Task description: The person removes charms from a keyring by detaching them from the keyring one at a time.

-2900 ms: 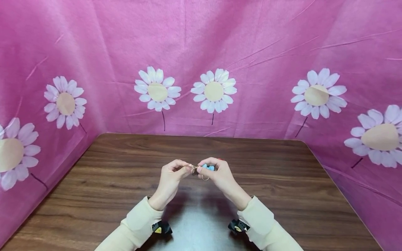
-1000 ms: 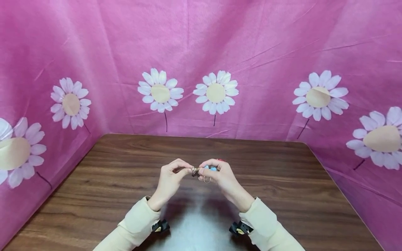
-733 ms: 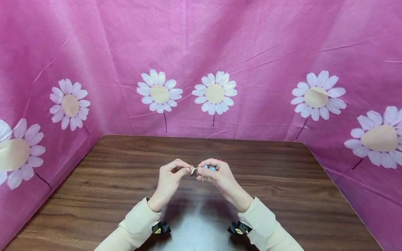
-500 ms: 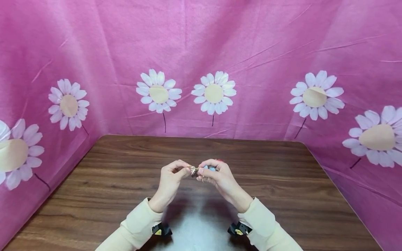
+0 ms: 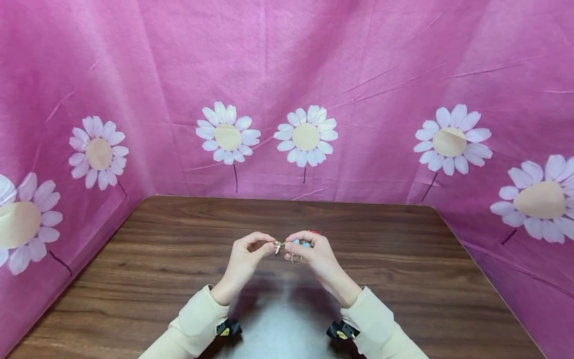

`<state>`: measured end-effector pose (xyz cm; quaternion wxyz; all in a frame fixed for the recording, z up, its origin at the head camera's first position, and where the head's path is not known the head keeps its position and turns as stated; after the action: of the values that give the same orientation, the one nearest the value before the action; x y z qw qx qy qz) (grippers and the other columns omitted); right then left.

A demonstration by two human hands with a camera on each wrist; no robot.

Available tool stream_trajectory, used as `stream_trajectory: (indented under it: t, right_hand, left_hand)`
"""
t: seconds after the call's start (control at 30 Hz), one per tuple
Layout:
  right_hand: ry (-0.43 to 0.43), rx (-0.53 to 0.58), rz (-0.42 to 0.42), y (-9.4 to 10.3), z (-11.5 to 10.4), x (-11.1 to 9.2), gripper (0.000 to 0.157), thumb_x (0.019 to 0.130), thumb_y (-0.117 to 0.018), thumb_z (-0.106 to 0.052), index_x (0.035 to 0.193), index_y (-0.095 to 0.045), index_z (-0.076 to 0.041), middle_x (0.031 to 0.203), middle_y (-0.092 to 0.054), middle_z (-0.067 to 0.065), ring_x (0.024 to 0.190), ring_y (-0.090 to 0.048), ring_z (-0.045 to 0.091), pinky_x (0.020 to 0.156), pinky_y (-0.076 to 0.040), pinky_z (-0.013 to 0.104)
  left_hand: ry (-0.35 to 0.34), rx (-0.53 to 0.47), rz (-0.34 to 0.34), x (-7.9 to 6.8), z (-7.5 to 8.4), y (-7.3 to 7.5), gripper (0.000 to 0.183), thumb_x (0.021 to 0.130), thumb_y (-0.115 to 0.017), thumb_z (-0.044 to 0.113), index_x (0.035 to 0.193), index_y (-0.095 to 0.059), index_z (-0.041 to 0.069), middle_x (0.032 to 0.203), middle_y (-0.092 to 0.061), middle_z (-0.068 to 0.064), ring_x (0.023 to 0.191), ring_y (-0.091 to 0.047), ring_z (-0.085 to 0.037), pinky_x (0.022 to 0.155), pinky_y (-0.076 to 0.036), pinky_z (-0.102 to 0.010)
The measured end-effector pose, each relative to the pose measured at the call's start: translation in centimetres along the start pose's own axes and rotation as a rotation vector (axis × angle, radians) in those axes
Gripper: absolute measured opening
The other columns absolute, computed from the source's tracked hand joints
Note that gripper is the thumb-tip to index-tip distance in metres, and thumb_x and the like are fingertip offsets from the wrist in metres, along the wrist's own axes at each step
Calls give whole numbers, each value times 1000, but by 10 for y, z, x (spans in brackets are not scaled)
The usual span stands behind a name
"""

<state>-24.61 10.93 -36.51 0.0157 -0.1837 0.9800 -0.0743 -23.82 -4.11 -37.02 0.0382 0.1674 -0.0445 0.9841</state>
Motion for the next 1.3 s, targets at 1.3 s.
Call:
stream_trajectory:
  t: [1.3]
  right_hand:
    - [99, 13, -12, -12, -11, -2, 15, 83, -59, -1, 85, -64, -15, 72, -66, -5, 67, -62, 6, 60, -49, 19]
  left_hand:
    - [-52, 103, 73, 0, 16, 4, 9, 77, -69, 2, 84, -68, -4, 82, -67, -22, 68, -60, -2, 64, -50, -19]
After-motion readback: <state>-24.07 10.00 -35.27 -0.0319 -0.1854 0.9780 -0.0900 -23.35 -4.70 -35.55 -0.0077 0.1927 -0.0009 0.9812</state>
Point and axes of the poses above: each hand's wrist, its own x-axis towards the middle knuckle, its own y-axis out of the back of the hand, z = x × y, the point moved 6 cm from there along x, towards the middle knuckle
